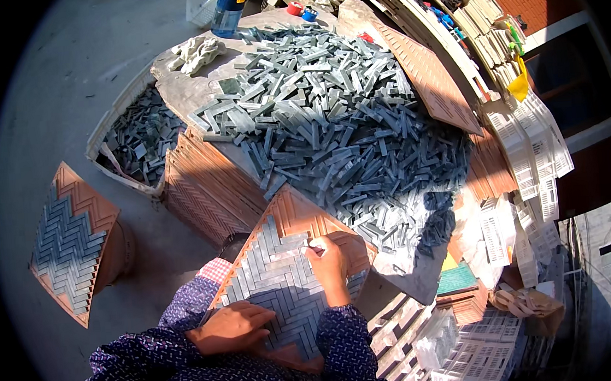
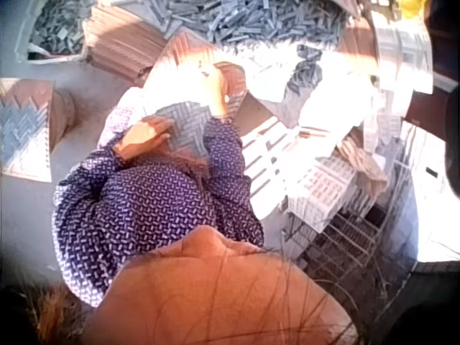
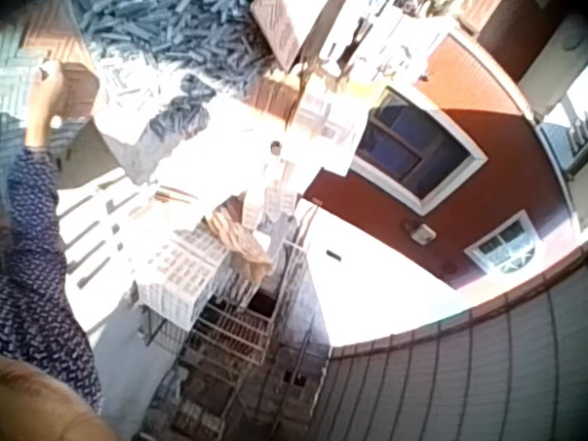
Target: The person arranges small rectangular tiles by hand onto a square board to form a herringbone pattern. They repeatedly pick tiles from a nearby pile, place them into the pattern, and press them down to secure the layout.
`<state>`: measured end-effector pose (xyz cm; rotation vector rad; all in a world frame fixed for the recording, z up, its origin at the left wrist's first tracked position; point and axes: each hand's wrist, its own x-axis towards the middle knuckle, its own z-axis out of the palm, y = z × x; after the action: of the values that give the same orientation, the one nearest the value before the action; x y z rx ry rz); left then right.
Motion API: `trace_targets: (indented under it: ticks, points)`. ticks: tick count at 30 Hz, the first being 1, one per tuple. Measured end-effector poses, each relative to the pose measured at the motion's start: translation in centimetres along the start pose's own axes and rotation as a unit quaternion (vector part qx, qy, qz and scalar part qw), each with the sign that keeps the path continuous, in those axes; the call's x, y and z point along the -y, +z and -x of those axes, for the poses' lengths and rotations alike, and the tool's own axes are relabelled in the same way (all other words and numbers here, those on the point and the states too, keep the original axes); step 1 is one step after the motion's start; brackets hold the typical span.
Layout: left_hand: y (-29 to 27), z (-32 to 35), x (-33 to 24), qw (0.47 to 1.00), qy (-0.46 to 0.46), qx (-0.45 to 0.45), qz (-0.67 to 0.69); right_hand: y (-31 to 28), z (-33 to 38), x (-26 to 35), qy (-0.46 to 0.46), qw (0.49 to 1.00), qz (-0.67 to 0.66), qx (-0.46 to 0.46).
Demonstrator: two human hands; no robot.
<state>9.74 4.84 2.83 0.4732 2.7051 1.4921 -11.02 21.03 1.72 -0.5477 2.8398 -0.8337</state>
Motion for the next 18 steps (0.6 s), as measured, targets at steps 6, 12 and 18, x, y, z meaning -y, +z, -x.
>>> trace_targets:
  ticks: [6,12,18]
  points:
    - [0.0,0.1,-0.1,1.0,-0.005,0.01,0.006,1.1,1.0,0.2,-0.049,0.993,0.066,-0.079]
    - [0.2,0.1,0.0,1.0,0.008,-0.003,-0.003,1.0,1.8,1.0,-0.056,0.994,0.057,-0.075]
    - [0.3,0.2,-0.1,1.0,0.01,0.0,0.001,1.5,1.8,0.6,-0.077,0.99,0.083,-0.088]
